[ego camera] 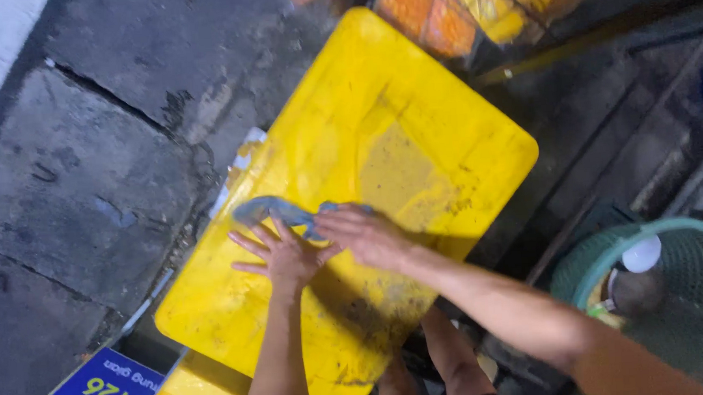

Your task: Scrubbing and wiping a yellow plastic table with a cloth and water.

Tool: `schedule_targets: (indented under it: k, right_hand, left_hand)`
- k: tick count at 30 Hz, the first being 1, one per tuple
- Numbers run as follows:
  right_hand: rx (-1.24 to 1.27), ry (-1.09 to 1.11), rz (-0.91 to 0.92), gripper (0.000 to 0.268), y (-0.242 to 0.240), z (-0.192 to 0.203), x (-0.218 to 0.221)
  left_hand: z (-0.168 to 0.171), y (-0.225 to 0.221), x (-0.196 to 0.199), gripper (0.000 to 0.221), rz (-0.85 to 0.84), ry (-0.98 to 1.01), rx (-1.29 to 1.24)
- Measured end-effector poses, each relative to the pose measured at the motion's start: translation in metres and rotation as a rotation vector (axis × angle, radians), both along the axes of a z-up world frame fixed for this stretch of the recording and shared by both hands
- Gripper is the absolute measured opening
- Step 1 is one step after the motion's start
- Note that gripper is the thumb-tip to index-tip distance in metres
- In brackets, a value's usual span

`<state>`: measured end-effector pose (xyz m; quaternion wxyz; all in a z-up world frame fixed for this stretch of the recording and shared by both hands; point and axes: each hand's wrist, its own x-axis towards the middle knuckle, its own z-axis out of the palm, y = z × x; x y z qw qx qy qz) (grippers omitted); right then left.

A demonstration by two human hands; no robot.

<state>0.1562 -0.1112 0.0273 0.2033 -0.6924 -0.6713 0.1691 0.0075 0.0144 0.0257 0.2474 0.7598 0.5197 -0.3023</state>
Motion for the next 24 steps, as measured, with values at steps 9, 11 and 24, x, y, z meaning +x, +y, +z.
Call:
schedule_targets:
  k: [9,11,24]
  right_hand:
    - [0.051,-0.119,-0.703,0.042,-0.067,-0.003,0.128]
    - [0.063,-0.281,-0.607,0.053,-0.024,-0.041,0.114]
    - [-0.074,0.299,-0.264,0.051,-0.144,0.027,-0.017]
  left_hand:
    - [0.014,-0.008,0.001,0.163,-0.004,-0.161,0.079]
    - [0.019,0.004,0.012,0.145,0.052,-0.069,-0.036]
    - [-0.005,0.001,-0.002,0.088,0.166,-0.205,-0.073]
